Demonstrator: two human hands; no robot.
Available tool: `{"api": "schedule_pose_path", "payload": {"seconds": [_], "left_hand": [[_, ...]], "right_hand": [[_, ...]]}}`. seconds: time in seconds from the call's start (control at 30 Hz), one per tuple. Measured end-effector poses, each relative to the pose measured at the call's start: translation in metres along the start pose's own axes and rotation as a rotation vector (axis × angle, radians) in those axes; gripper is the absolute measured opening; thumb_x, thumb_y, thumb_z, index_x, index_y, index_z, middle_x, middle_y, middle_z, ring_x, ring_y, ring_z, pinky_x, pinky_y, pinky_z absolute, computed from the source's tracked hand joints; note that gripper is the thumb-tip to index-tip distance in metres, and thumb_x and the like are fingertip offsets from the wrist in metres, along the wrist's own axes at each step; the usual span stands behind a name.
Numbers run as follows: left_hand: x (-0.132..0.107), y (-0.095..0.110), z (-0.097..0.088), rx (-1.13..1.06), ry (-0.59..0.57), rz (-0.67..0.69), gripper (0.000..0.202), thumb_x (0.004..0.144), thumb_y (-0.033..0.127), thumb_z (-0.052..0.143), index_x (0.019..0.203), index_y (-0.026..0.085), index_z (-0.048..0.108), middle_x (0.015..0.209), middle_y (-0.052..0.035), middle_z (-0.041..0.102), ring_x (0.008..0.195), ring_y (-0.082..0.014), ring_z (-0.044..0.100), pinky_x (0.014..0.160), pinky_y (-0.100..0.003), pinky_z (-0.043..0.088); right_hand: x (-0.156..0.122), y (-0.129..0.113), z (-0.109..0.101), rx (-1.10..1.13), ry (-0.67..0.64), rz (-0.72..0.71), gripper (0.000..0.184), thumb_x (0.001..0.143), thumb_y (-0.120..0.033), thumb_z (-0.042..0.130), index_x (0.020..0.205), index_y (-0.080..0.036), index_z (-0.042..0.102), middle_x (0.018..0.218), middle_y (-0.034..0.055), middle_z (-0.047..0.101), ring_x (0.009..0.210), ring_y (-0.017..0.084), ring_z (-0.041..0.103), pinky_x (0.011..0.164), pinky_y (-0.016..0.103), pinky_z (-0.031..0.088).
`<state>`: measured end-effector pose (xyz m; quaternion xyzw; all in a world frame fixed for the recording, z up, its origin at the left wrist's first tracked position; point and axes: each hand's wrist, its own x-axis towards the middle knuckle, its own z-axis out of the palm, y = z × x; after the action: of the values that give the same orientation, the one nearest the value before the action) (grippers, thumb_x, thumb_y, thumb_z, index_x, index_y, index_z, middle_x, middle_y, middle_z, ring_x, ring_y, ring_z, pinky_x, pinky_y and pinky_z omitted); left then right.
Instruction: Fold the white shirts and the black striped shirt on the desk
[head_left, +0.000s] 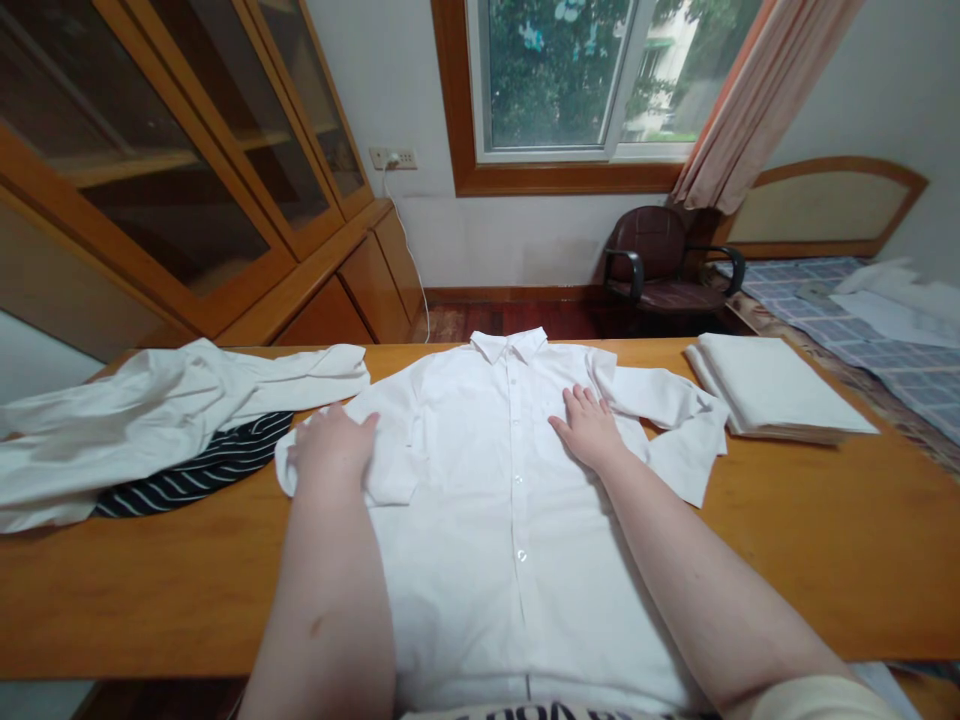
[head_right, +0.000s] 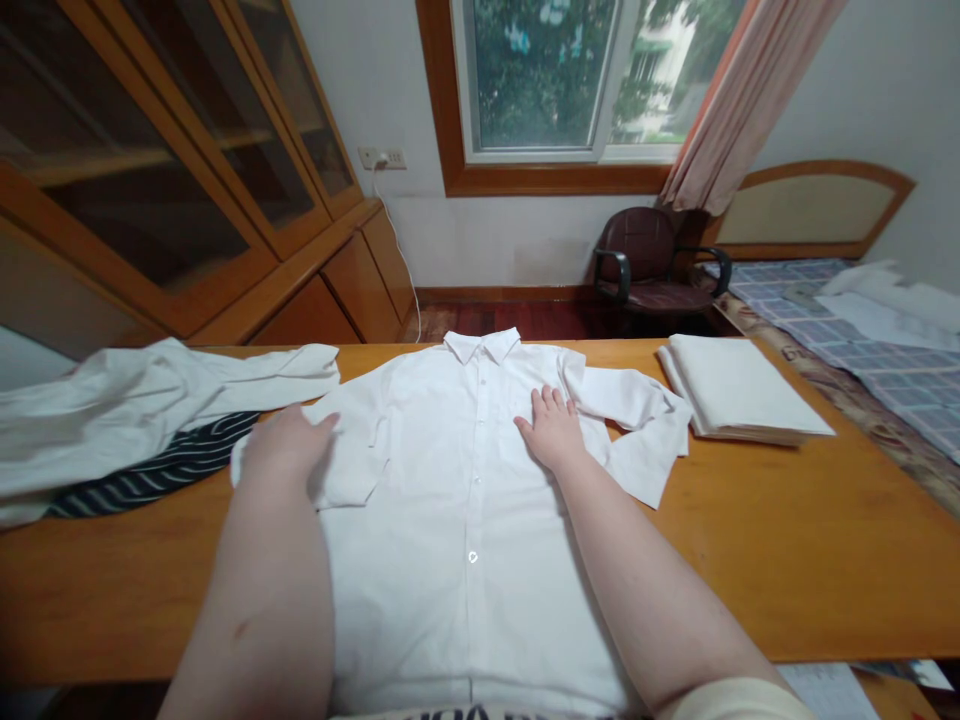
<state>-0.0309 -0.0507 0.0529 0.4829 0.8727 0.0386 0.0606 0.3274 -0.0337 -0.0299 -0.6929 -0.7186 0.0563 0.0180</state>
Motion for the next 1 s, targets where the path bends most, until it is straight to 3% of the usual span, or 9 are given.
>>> {"api": "schedule_pose_path", "payload": {"seconds": [0.1, 0.2, 0.27, 0.4, 0.57, 0.67, 0.8, 0.87, 1.0], "left_hand": [[0.012, -0.023, -0.003, -0.05, -0.041, -0.273, 0.074, 0.079, 0.059, 0.042, 0.13, 0.006, 0.045, 0.131, -0.0296, 0.046, 0.119, -0.0453, 0.044, 0.087, -0.057, 0.042], [0.015, -0.034, 0.001, -0.074, -0.052, -0.358, 0.081, 0.076, 0.058, 0.045, 0.136, 0.005, 0.037, 0.141, -0.0323, 0.032, 0.124, -0.048, 0.037, 0.087, -0.059, 0.041], [0.016, -0.037, 0.003, -0.102, -0.077, -0.388, 0.082, 0.074, 0.052, 0.051, 0.138, 0.004, 0.033, 0.14, -0.0331, 0.032, 0.123, -0.0474, 0.039, 0.086, -0.057, 0.042], [0.016, -0.038, -0.002, -0.158, -0.105, -0.338, 0.067, 0.073, 0.032, 0.055, 0.132, 0.003, 0.041, 0.125, -0.0294, 0.052, 0.113, -0.0414, 0.053, 0.085, -0.049, 0.045], [0.008, -0.024, -0.009, -0.32, 0.075, -0.11, 0.046, 0.074, 0.029, 0.055, 0.117, 0.01, 0.056, 0.113, -0.0187, 0.063, 0.106, -0.0353, 0.057, 0.087, -0.044, 0.044], [0.001, -0.011, -0.008, -0.712, 0.109, -0.043, 0.026, 0.072, 0.032, 0.059, 0.093, 0.017, 0.063, 0.091, -0.0082, 0.066, 0.087, -0.0267, 0.062, 0.075, -0.035, 0.047], [-0.008, 0.004, -0.006, -1.483, -0.143, 0.031, 0.022, 0.064, 0.03, 0.068, 0.079, 0.02, 0.057, 0.066, 0.0029, 0.059, 0.058, -0.0132, 0.056, 0.054, -0.023, 0.043], [-0.013, 0.011, -0.005, -1.718, -0.269, 0.082, 0.026, 0.062, 0.027, 0.071, 0.083, 0.019, 0.058, 0.069, 0.0031, 0.062, 0.058, -0.0115, 0.057, 0.055, -0.021, 0.045], [-0.025, 0.028, -0.002, -1.95, -0.401, 0.095, 0.02, 0.071, 0.024, 0.067, 0.089, 0.018, 0.061, 0.079, -0.0002, 0.067, 0.072, -0.015, 0.064, 0.067, -0.026, 0.051]], "right_hand": [[0.0, 0.001, 0.0, 0.011, 0.002, -0.007, 0.067, 0.091, -0.05, 0.031, 0.145, -0.011, 0.027, 0.153, 0.0129, 0.023, 0.14, 0.027, 0.017, 0.111, 0.044, 0.013], [0.0, 0.001, 0.0, 0.014, 0.006, -0.009, 0.067, 0.091, -0.05, 0.032, 0.145, -0.011, 0.028, 0.153, 0.0132, 0.023, 0.14, 0.027, 0.017, 0.111, 0.044, 0.013], [0.0, 0.001, 0.0, 0.015, 0.003, -0.008, 0.067, 0.092, -0.05, 0.032, 0.145, -0.011, 0.028, 0.153, 0.0133, 0.024, 0.14, 0.027, 0.017, 0.111, 0.045, 0.013], [0.001, 0.002, 0.001, 0.019, 0.001, -0.011, 0.066, 0.092, -0.05, 0.032, 0.145, -0.011, 0.028, 0.153, 0.0136, 0.024, 0.14, 0.027, 0.017, 0.111, 0.045, 0.014], [0.001, 0.002, 0.001, 0.026, 0.019, -0.013, 0.066, 0.092, -0.05, 0.033, 0.144, -0.011, 0.029, 0.152, 0.0137, 0.025, 0.14, 0.027, 0.018, 0.111, 0.045, 0.014], [0.0, 0.002, 0.001, 0.032, 0.037, -0.024, 0.065, 0.091, -0.049, 0.035, 0.144, -0.011, 0.031, 0.152, 0.0145, 0.026, 0.139, 0.028, 0.019, 0.11, 0.046, 0.015], [0.001, 0.003, 0.002, 0.051, 0.048, -0.035, 0.064, 0.091, -0.047, 0.038, 0.142, -0.009, 0.033, 0.15, 0.0169, 0.028, 0.139, 0.029, 0.021, 0.11, 0.047, 0.016], [0.001, 0.003, 0.001, 0.075, 0.063, -0.038, 0.063, 0.09, -0.046, 0.041, 0.141, -0.009, 0.035, 0.149, 0.0183, 0.029, 0.138, 0.031, 0.022, 0.109, 0.049, 0.017], [0.0, 0.003, -0.006, 0.256, 0.114, -0.103, 0.053, 0.087, -0.038, 0.05, 0.133, -0.012, 0.047, 0.144, 0.0174, 0.04, 0.135, 0.032, 0.028, 0.109, 0.053, 0.018]]}}
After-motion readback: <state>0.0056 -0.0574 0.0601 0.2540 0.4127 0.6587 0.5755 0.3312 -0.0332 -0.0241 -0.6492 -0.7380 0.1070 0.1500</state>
